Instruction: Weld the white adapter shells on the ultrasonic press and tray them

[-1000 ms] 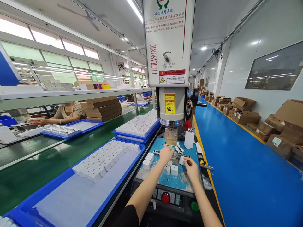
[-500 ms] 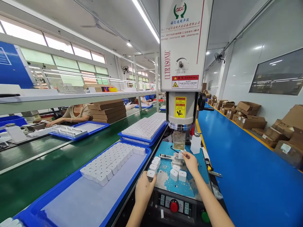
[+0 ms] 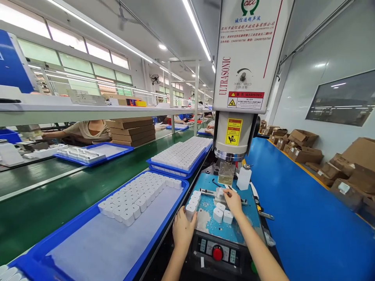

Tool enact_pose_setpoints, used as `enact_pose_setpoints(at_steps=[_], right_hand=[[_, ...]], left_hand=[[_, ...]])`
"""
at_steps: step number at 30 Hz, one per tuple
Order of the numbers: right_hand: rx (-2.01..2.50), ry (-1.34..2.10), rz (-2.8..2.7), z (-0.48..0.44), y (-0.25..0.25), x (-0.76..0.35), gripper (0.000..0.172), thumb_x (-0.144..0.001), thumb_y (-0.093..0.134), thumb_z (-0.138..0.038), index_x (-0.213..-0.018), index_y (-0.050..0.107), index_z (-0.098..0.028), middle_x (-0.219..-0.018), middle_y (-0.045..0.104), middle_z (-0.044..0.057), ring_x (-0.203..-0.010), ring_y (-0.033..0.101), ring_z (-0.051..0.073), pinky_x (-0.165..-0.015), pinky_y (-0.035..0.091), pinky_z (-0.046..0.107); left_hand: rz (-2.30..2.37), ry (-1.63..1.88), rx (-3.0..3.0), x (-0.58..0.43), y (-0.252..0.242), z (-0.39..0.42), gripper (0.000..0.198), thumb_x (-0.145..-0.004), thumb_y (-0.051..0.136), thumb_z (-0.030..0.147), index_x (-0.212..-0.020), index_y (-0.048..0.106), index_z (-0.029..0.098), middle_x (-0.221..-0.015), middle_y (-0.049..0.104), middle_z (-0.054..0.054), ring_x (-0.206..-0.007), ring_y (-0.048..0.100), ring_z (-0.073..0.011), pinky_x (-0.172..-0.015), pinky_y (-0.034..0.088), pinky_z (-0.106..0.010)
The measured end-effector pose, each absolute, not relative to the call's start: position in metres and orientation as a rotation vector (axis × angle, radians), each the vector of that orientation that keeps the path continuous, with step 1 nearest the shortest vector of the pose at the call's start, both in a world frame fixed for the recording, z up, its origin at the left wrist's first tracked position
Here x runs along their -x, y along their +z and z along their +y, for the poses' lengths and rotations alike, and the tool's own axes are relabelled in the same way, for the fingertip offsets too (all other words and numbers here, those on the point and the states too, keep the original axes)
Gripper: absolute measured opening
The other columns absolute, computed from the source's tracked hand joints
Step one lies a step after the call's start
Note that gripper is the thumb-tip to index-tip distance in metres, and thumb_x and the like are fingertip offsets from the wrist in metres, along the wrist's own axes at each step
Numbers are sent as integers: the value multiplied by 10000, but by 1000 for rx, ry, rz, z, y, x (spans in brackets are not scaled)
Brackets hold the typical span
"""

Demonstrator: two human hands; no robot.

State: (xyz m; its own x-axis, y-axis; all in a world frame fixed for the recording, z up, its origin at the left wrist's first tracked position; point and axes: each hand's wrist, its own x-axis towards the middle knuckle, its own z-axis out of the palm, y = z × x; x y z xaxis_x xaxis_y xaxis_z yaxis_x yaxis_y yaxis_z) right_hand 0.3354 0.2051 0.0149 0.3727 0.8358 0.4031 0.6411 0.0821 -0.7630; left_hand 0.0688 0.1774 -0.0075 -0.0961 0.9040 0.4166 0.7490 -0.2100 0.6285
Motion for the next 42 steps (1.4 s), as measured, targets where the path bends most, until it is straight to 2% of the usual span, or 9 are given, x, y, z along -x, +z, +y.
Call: enact_pose_setpoints(at_steps=[4,7,10,18,20,24,28,34,42], right_hand=[[1649,207,-1461,205,19,-340,279,-808,465,-334,-899,712,-243,-891,732,74,-750,671,261,-607,505,350],[1656,181,-1537,208,22,-342,248,-798,477,-295,-874,710,-260,-917,726,72,-757,660,263,-621,494,357],[1665,165,-1588,211,23,-339,206,-786,501,-267,-828,703,-263,-950,716,77,-751,648,252,-615,478,343],[1745,179,-1520,214,31,-335,110,-752,556,-284,-722,654,-244,-1048,646,89,-685,608,201,-521,426,290],[1740,184,-1468,210,36,-334,141,-773,539,-327,-753,650,-242,-1029,637,89,-755,622,220,-561,463,301],[1684,121,-1335,171,38,-330,282,-863,426,-395,-951,617,-208,-1048,609,118,-949,610,259,-758,508,365],[1574,-64,-1293,93,1,-322,223,-882,458,-379,-985,609,-251,-1151,587,116,-1117,548,305,-909,463,443],[1582,-368,-1551,29,-63,-311,230,-806,597,-321,-1031,643,-319,-1086,646,106,-996,616,351,-826,499,510],[1655,-116,-1544,82,-1,-309,267,-848,504,-323,-1066,642,-258,-1192,602,107,-1105,574,303,-919,474,465]], left_hand=[[1725,1448,-1997,-60,-18,169,385,-874,442,450,-1107,489,147,-1075,587,-147,-1056,567,-312,-865,472,-427],[1514,1541,-2142,-54,-21,164,197,-899,428,336,-978,529,186,-940,607,-103,-937,607,-256,-814,490,-370],[1327,1525,-2312,-54,-24,163,127,-903,427,248,-909,543,197,-851,621,-72,-838,622,-208,-758,496,-311],[1270,1412,-2443,-59,-28,162,198,-905,410,209,-801,578,199,-748,618,-51,-742,616,-190,-685,482,-287],[1262,1425,-2426,-58,-28,161,207,-908,408,209,-797,583,198,-747,620,-53,-748,616,-190,-689,481,-286],[1193,1437,-2412,-55,-31,161,235,-919,386,212,-814,596,201,-774,638,-64,-783,621,-194,-719,489,-294],[1168,1473,-2388,-54,-40,166,258,-920,368,208,-825,608,211,-792,657,-71,-794,630,-200,-731,500,-311],[1202,1565,-2373,-56,-55,175,250,-894,404,213,-813,640,209,-804,689,-73,-805,651,-209,-752,516,-318],[1199,1442,-2331,-54,-41,169,290,-910,365,235,-821,638,199,-824,682,-83,-834,643,-210,-767,504,-320]])
